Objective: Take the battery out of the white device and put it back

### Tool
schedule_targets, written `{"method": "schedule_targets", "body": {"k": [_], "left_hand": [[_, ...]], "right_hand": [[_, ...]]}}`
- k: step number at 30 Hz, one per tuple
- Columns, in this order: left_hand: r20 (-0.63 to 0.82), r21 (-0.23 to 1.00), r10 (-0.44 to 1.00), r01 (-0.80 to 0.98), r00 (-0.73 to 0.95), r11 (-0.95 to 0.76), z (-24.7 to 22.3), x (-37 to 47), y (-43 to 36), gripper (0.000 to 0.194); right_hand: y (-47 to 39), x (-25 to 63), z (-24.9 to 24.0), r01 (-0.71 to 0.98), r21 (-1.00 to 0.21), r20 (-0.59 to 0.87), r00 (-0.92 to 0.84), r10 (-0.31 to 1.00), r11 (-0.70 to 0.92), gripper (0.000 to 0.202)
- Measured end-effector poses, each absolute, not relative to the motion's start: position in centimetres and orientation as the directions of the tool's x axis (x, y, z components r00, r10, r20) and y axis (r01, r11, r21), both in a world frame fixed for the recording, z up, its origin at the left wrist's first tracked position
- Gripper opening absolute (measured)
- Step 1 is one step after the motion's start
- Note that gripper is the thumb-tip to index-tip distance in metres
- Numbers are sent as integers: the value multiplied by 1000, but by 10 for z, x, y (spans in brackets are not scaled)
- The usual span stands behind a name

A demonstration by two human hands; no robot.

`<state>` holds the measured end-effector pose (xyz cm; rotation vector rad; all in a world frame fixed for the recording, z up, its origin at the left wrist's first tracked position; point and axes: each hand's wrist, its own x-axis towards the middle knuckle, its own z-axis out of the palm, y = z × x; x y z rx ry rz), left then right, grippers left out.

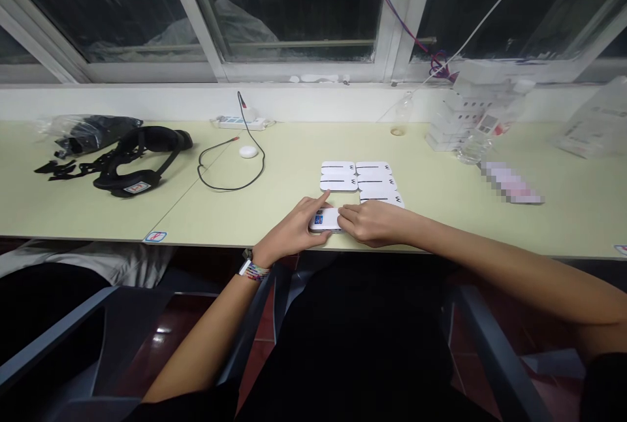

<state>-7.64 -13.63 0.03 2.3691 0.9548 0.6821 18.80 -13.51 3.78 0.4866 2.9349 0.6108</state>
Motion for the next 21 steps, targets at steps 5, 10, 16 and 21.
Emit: {"method": "schedule_targets", "body": {"k": [5,10,16,21], "left_hand": [[252,629,754,489,607,-604,3,-77,-138,95],[263,624,759,495,596,-605,4,-78,-139,93],[285,620,758,491,587,-613,4,-78,-139,91],[310,636,739,448,598,-629,1,-80,-137,90]], "right_hand": [[-136,192,32,418,182,111,-908,403,890,29],[-138,194,27,574,-133,249,-770,588,808,40],[-136,195,25,538,-206,347,-741,575,817,35],[-122,204,16,517,67,454,-777,435,854,16]]}}
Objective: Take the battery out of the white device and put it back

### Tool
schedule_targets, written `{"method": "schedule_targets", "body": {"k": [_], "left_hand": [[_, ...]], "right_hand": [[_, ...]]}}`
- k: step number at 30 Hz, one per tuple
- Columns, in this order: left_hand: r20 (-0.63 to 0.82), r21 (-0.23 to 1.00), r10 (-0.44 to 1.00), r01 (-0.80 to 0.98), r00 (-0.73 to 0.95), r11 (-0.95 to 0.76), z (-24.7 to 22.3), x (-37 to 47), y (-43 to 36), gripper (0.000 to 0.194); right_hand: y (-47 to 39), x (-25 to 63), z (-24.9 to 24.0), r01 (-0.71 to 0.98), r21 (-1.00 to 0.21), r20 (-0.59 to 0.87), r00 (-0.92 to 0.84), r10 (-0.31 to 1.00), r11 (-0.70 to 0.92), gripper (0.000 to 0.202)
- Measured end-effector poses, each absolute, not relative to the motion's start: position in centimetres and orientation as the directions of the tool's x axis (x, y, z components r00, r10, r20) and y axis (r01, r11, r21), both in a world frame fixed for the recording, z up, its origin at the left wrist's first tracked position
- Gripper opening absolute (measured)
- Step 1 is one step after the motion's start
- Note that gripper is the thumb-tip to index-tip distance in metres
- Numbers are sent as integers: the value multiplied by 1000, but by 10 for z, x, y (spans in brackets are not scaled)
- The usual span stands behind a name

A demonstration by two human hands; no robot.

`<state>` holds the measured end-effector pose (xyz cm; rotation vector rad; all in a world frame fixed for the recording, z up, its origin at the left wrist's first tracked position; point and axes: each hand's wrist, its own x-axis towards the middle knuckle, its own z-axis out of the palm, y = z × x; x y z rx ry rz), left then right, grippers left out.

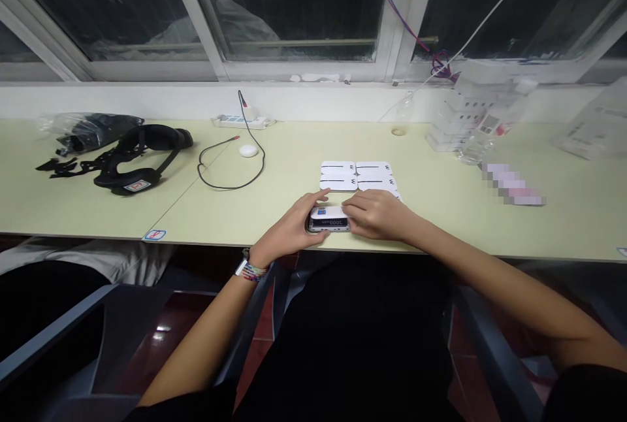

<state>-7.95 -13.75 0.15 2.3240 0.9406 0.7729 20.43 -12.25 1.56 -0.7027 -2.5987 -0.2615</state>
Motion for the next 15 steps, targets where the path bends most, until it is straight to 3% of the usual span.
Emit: {"method": "schedule_targets", "body": {"k": [2,5,7,9,12,15], "left_hand": [[305,647,752,453,584,-614,0,-81,-137,91],[281,663,783,478,556,-577,-1,-82,-137,95],[261,658,799,507,542,-558,0,-84,-138,95],[244,637,812,544,530,-546,3,-86,-140,93],[238,591,816,588,527,-552,7,-90,-144,91],[245,580,815,595,525,-557,9,-94,-146,87]], "right_hand": [[-113,215,14,610,74,584,-668,462,789,22],[-97,235,16,786,-180,735,-292,612,591,27],[-88,247,19,786,-427,655,-71,752,447,26],[-83,256,20,760,-573,485,14,874,306,34],[-81,262,20,842,-517,272,-11,962,156,61],[-80,262,17,925,-355,202,-64,977,134,59]]}}
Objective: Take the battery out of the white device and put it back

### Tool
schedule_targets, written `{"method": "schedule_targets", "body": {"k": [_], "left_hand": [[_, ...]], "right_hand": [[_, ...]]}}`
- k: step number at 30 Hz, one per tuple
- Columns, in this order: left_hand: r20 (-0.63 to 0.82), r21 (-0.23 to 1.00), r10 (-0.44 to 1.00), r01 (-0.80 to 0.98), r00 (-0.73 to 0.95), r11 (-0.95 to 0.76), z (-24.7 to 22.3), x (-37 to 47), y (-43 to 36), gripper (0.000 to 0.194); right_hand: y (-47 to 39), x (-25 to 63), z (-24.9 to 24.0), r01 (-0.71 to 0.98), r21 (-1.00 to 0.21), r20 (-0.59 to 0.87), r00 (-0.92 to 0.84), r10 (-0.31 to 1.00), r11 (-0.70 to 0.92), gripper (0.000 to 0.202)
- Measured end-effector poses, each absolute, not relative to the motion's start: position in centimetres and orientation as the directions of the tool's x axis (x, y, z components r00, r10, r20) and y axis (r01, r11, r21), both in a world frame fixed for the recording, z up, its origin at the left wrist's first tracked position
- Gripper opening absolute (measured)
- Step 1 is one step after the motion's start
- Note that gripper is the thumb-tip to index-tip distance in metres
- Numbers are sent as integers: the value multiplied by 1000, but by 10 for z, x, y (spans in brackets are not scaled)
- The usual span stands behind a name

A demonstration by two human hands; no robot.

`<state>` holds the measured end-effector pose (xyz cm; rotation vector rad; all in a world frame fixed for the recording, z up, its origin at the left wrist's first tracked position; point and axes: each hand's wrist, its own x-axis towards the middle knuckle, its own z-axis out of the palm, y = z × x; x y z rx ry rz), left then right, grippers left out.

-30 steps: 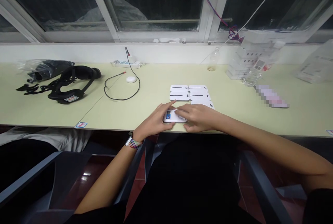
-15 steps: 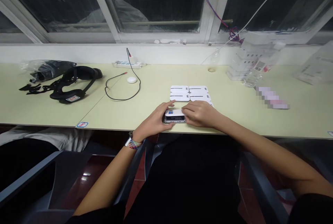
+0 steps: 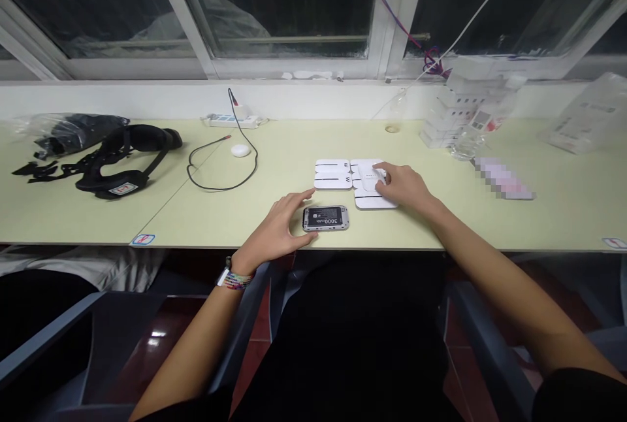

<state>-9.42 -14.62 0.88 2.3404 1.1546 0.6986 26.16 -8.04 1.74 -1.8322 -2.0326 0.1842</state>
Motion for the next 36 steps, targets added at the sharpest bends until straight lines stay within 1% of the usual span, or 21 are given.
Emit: {"method": "schedule_targets", "body": {"k": [2,3,6,8,10,11,13,14,16,19,22,31,36], "left_hand": [[233,601,822,588,519,-541,9,-96,-147,88],[225,612,826,584,517,-533,9,-97,-146,89],[213,629,825,572,523,-526,7,-97,-144,91],[218,637,825,564,521,-525,6,-98,-142,92],[212,652,832,559,513,-511,6,-98,-141,94],[206,661,836,558,509,-502,6,-98,-140,95],[196,674,842,554,503,-489,6,-99,-140,98],[193,676,844,555,500,-484,6,-99,-140,99],[188,673,852,567,489,-474,7,-99,-140,100],[185,671,858,577,479,-467,6,-99,-140,101],[203,666,852,570,482,-481,5,-99,-139,100],[197,651,855,588,479,-480,6,-97,-138,101],[179,648,864,604,471,-464,5,-96,-137,102]], "right_hand": [[-80,262,16,941,-305,233,-76,969,147,56],[-79,262,16,940,-303,261,-75,963,155,54],[-80,260,15,906,-368,335,-80,939,208,45],[-84,252,15,865,-415,365,-126,923,282,37],[-89,234,15,807,-424,370,-261,892,412,26],[-92,223,15,759,-417,359,-368,858,500,20],[-95,196,16,622,-370,331,-606,723,690,11],[-96,183,17,548,-354,300,-701,647,758,10],[-94,160,19,434,-344,283,-798,532,833,10],[-88,137,24,332,-347,272,-859,433,877,12],[-84,127,26,299,-341,248,-886,392,891,15],[-88,125,34,321,-328,206,-894,399,889,22],[-88,124,37,325,-341,193,-894,404,882,24]]}}
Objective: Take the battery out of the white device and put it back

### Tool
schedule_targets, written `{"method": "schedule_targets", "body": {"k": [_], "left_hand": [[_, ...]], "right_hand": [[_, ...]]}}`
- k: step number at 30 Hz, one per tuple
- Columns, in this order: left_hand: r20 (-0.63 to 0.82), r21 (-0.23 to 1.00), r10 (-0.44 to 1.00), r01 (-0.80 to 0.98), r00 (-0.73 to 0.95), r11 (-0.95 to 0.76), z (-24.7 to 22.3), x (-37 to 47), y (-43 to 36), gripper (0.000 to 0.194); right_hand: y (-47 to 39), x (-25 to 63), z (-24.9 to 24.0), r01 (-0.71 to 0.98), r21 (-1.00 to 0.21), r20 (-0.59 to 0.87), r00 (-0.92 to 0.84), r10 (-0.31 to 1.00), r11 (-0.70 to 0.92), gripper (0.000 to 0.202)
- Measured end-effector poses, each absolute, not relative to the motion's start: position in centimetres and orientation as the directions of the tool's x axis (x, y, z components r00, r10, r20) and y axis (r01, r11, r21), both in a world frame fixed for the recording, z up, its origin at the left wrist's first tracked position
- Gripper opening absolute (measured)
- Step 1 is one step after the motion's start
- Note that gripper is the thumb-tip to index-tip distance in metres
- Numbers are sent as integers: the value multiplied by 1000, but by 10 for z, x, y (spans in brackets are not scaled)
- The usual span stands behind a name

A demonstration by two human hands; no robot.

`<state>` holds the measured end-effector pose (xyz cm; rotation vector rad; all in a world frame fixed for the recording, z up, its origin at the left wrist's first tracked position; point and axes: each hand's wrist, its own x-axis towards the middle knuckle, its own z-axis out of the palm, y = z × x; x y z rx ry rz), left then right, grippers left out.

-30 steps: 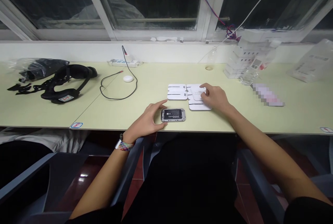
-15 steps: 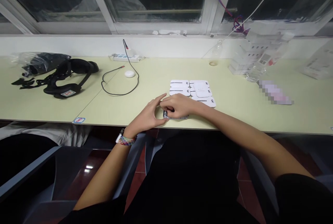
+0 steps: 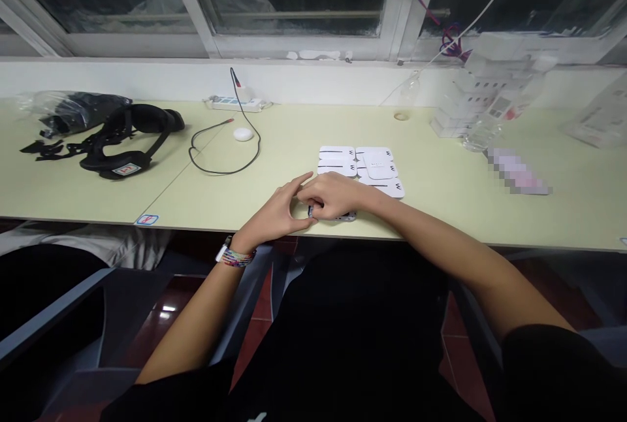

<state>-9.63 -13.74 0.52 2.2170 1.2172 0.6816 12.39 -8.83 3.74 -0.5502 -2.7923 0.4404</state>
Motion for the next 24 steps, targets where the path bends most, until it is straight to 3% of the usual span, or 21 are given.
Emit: {"method": "schedule_targets", "body": {"k": [13,17,22,24], "left_hand": [[180,624,866,626,467,-467,5,-96,-136,98],[183,636,866,616,465,-465,4,-96,-136,97],[182,628,858,614,481,-478,5,-96,-136,89],[183,630,851,606,492,-486,6,-95,-137,94]], "right_hand": [[-86,124,35,344,-262,192,-897,399,901,23],[-87,125,39,342,-289,205,-890,407,894,22],[-83,143,57,286,-343,426,-802,419,895,6],[-82,151,61,307,-340,473,-761,443,889,13]]}}
